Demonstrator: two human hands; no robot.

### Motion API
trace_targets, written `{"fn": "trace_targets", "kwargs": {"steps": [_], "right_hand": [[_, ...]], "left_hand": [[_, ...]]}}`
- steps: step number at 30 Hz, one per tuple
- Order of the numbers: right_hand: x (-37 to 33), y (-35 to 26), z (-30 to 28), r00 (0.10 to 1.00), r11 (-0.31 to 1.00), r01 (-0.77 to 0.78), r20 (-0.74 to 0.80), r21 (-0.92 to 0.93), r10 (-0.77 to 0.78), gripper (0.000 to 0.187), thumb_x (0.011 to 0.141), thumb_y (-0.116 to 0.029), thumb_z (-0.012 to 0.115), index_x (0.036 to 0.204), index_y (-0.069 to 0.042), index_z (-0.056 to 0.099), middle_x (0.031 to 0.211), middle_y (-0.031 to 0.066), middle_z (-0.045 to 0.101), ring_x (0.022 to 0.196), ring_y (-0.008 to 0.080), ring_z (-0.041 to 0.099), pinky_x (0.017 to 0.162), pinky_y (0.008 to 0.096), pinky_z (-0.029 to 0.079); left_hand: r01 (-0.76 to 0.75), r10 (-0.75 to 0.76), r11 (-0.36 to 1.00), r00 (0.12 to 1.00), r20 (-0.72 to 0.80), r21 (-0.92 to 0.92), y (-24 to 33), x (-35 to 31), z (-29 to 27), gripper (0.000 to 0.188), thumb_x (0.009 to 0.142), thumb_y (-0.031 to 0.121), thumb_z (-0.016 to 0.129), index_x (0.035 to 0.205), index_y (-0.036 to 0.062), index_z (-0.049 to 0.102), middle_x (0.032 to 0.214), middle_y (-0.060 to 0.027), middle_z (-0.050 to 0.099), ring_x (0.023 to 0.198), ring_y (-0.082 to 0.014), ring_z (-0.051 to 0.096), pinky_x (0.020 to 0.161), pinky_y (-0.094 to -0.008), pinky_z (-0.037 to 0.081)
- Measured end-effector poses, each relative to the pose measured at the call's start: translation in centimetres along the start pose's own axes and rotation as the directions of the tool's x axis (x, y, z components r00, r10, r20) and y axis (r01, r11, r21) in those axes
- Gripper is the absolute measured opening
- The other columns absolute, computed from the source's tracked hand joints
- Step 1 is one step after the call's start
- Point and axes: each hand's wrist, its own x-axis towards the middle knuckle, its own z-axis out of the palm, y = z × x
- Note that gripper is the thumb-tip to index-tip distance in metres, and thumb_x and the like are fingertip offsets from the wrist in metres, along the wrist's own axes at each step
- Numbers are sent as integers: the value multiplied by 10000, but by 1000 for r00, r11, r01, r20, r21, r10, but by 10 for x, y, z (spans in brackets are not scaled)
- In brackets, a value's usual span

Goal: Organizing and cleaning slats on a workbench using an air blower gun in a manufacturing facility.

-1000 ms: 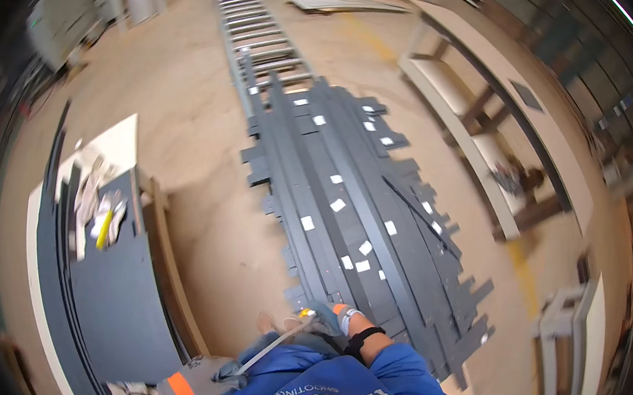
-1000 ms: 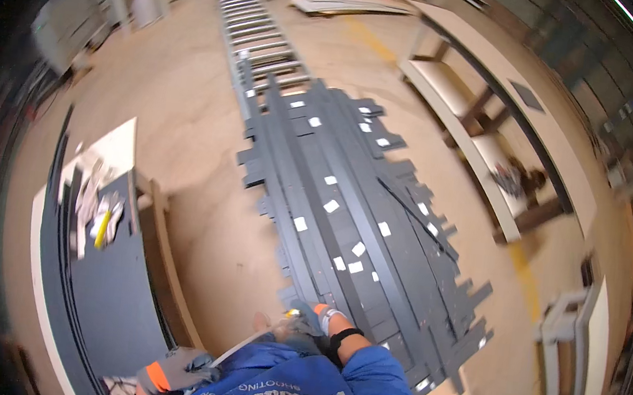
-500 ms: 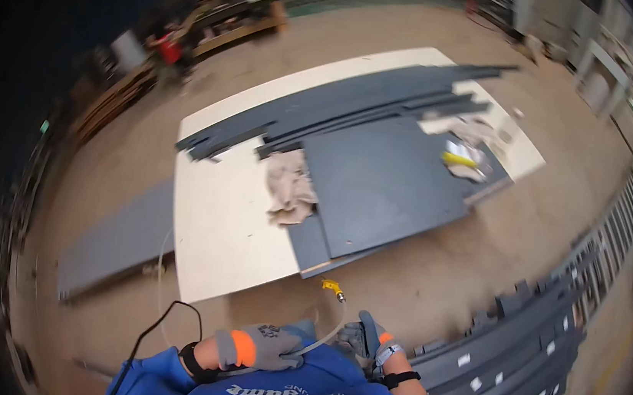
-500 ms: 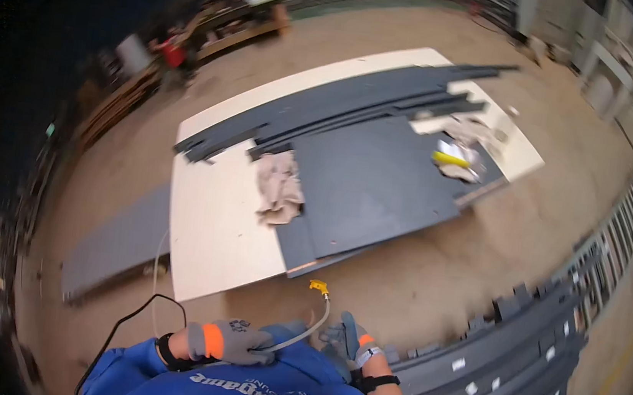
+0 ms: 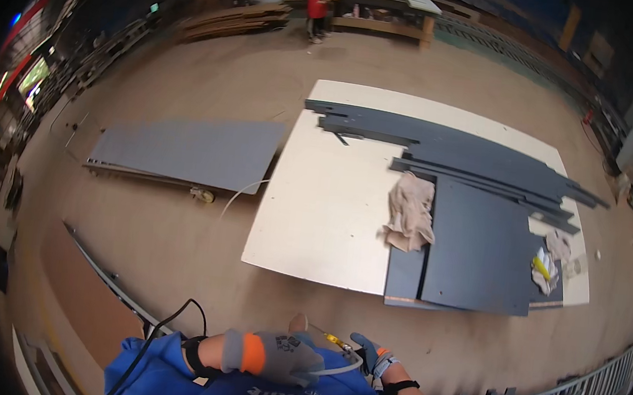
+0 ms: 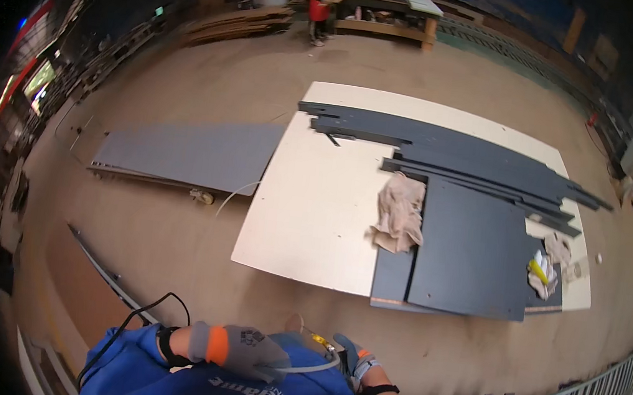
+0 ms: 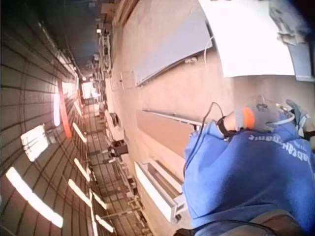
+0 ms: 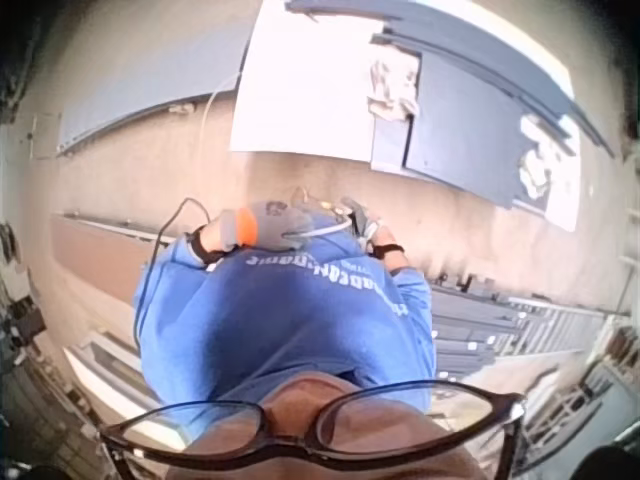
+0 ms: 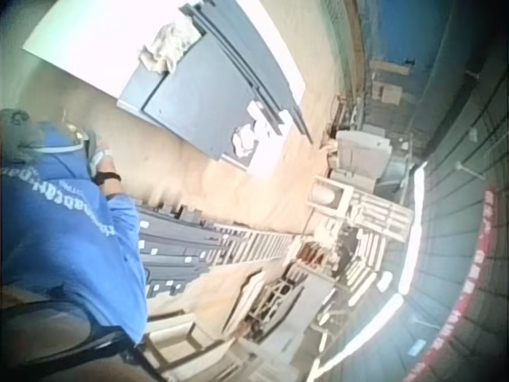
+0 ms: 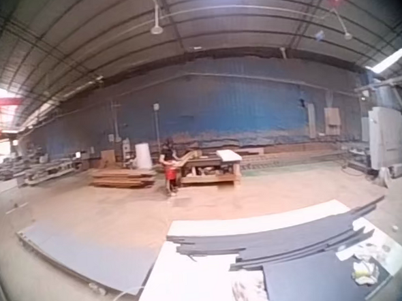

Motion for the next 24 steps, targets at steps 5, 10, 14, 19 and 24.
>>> {"fn": "trace_targets", "kwargs": {"steps": [5, 10, 14, 19, 24], "right_hand": [[55, -24, 48, 962, 797, -266, 196, 542, 188, 339, 895, -280, 544, 1069, 12, 551, 966, 143, 637, 748, 190, 643, 671, 275, 555], [89, -75, 117, 775, 812, -372, 632, 450, 5, 321, 862, -148, 579, 1113, 48, 532, 987, 130, 648, 792, 182, 655, 671, 250, 540], [85, -120, 195, 951, 960, -27, 303, 280, -61, 249, 880, -89, 547, 1123, -42, 524, 1051, 140, 632, 829, 184, 656, 607, 244, 543], [96, -189, 259, 840, 924, -153, 538, 349, -64, 342, 914, -238, 559, 1204, -65, 505, 1107, 191, 608, 677, 153, 632, 548, 247, 532], [116, -230, 331, 886, 864, -17, 408, 504, -221, 289, 907, -229, 555, 1163, -96, 530, 1192, 170, 585, 531, 147, 574, 489, 249, 498]], "left_hand": [[10, -32, 988, 990, -140, -156, -3, -97, -29, 206, 873, 265, 532, 913, 64, 551, 836, -131, 598, 820, -307, 581, 745, -392, 452], [198, -200, 980, 969, -144, -29, -14, -186, -17, 209, 861, 247, 526, 964, 70, 564, 831, -116, 609, 811, -304, 581, 742, -387, 454], [216, -189, 976, 773, -605, -28, -36, -259, 28, 230, 792, 191, 587, 985, 65, 597, 829, -91, 629, 797, -297, 578, 736, -364, 456], [574, -515, 770, 299, -804, -279, 1, -312, 51, 219, 676, 86, 704, 879, 43, 632, 768, -75, 626, 827, -291, 586, 736, -356, 466], [355, -766, 619, 75, -638, -701, -42, -341, 118, 199, 667, 27, 689, 860, 30, 640, 790, -80, 649, 734, -200, 627, 686, -316, 492]]}}
